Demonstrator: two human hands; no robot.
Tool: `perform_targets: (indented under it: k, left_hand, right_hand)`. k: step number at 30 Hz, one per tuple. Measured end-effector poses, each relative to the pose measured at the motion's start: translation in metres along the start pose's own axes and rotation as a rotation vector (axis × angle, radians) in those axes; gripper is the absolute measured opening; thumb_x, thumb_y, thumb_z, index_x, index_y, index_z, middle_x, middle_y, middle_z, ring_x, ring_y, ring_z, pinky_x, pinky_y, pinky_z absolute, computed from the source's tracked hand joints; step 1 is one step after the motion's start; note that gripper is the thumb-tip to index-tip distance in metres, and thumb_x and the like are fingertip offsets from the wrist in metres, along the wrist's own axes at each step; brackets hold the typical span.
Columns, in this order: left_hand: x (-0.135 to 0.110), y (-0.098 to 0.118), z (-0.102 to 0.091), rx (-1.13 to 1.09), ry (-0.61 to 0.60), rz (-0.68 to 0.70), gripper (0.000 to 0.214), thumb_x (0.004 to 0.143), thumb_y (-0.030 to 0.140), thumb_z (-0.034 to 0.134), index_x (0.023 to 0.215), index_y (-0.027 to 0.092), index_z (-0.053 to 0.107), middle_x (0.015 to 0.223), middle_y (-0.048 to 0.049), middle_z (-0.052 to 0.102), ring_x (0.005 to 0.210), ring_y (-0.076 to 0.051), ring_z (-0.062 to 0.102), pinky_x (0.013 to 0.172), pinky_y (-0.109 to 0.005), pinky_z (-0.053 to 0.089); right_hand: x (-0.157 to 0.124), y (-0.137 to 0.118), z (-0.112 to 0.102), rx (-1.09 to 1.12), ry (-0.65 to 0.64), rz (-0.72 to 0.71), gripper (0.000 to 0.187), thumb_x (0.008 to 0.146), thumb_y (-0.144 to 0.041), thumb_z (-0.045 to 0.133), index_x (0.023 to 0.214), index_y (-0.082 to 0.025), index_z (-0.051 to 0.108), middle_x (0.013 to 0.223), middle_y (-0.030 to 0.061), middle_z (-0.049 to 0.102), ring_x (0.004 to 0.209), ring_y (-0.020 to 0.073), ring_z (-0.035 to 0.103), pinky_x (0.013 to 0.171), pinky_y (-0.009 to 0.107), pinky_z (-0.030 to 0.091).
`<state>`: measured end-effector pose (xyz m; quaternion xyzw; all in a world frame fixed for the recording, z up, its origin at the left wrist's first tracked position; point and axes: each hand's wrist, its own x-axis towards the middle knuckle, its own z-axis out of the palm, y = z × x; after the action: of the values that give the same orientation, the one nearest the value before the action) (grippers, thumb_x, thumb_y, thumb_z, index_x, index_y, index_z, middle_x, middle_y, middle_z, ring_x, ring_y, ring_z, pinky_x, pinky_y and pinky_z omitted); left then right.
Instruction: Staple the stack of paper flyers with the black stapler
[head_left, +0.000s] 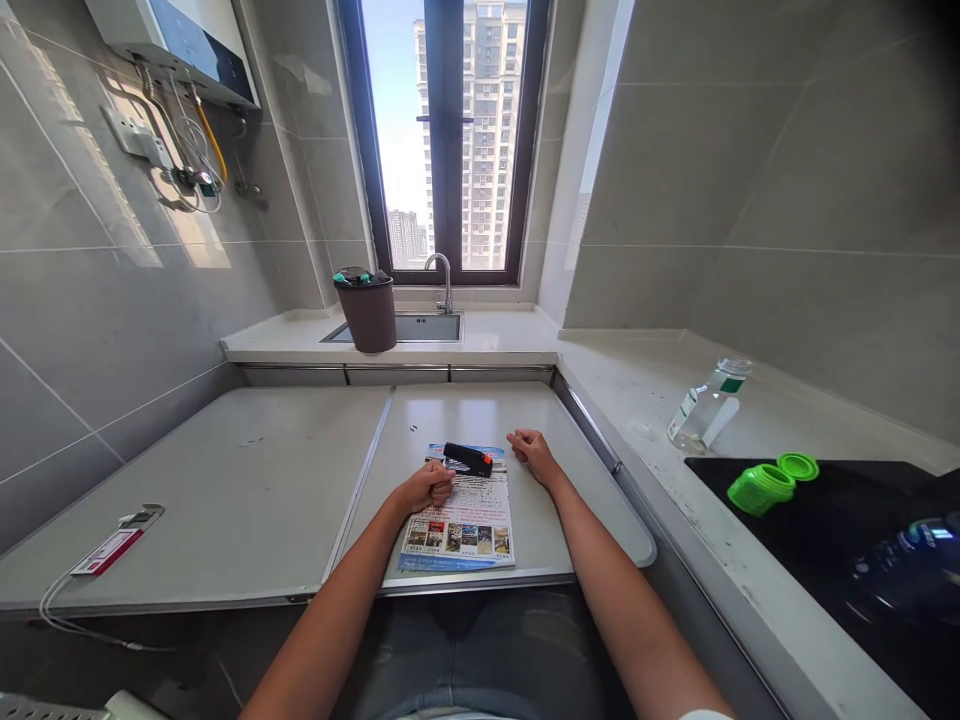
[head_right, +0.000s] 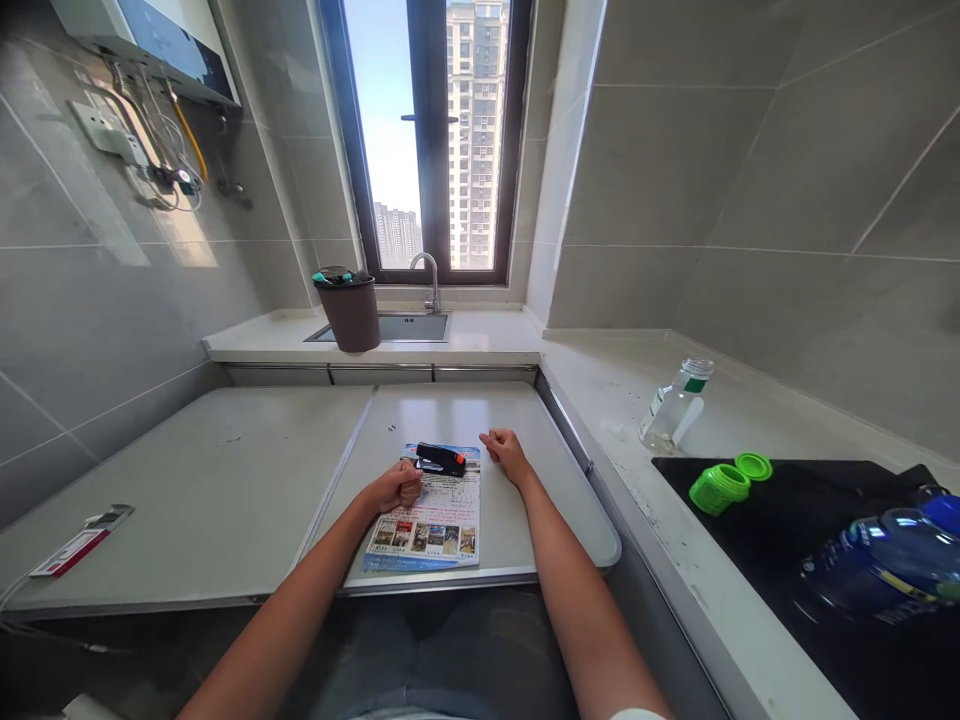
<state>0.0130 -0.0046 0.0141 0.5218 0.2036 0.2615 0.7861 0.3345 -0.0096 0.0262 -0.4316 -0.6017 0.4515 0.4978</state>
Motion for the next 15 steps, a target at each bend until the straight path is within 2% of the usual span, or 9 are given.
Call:
perform_targets:
  k: [2,4,6,8,10,12,15]
  left_hand:
    - [-0.004,0.005,-0.006,-0.058,0.086,0.110,0.083,0.087,0.058,0.087,0.056,0.025,0.018,0.050,0.0107,0.012,0.044,-0.005,0.013,0.044,-0.022,0.017]
    - [-0.010,0.014,-0.013,-0.125,0.192,0.235,0.083,0.093,0.061,0.079,0.059,0.024,0.013,0.054,0.0095,0.006,0.046,-0.007,0.011,0.045,-0.023,0.019]
    - [-0.014,0.023,-0.017,-0.186,0.294,0.347,0.079,0.096,0.061,0.073,0.061,0.023,0.014,0.057,0.0076,0.009,0.048,-0.009,0.015,0.046,-0.023,0.024]
    - [-0.014,0.029,-0.018,-0.226,0.373,0.405,0.071,0.097,0.058,0.073,0.062,0.023,0.022,0.059,0.0058,0.021,0.051,-0.009,0.024,0.048,-0.023,0.030]
    - [-0.009,0.031,-0.015,-0.243,0.428,0.390,0.059,0.097,0.055,0.076,0.064,0.021,0.039,0.064,0.0034,0.038,0.056,-0.010,0.038,0.053,-0.022,0.038]
    - [-0.003,0.029,-0.013,-0.245,0.475,0.335,0.045,0.095,0.051,0.080,0.074,0.019,0.056,0.072,0.0000,0.054,0.063,-0.011,0.052,0.059,-0.024,0.047]
    - [0.005,0.024,-0.012,-0.240,0.542,0.288,0.035,0.093,0.045,0.084,0.086,0.017,0.065,0.081,-0.0023,0.064,0.071,-0.013,0.061,0.067,-0.025,0.053]
  right_hand:
    - [0.003,-0.001,0.006,-0.103,0.108,-0.084,0.069,0.085,-0.081,0.073,0.070,-0.027,0.032,0.062,-0.0076,0.030,0.061,0.0119,0.028,0.057,0.026,0.027]
    - [0.006,-0.001,0.015,-0.205,0.144,-0.140,0.060,0.086,-0.075,0.074,0.072,-0.026,0.043,0.069,-0.0045,0.041,0.068,0.0146,0.035,0.064,0.028,0.034]
    - [0.008,0.001,0.026,-0.291,0.126,-0.184,0.049,0.086,-0.069,0.078,0.081,-0.025,0.056,0.082,-0.0005,0.056,0.077,0.0176,0.045,0.074,0.031,0.041]
    - [0.008,0.004,0.037,-0.362,0.076,-0.217,0.043,0.083,-0.061,0.085,0.096,-0.025,0.065,0.100,0.0038,0.066,0.089,0.0213,0.054,0.086,0.035,0.046]
    - [0.008,0.007,0.046,-0.480,-0.010,-0.251,0.044,0.083,-0.052,0.089,0.111,-0.025,0.069,0.114,0.0071,0.071,0.100,0.0245,0.060,0.093,0.039,0.048]
    - [0.007,0.010,0.052,-0.597,-0.095,-0.276,0.046,0.085,-0.045,0.090,0.121,-0.024,0.069,0.117,0.0090,0.073,0.103,0.0258,0.063,0.094,0.039,0.050]
    - [0.007,0.014,0.054,-0.657,-0.146,-0.286,0.036,0.088,-0.039,0.089,0.115,-0.022,0.073,0.105,0.0081,0.074,0.094,0.0249,0.064,0.091,0.039,0.049]
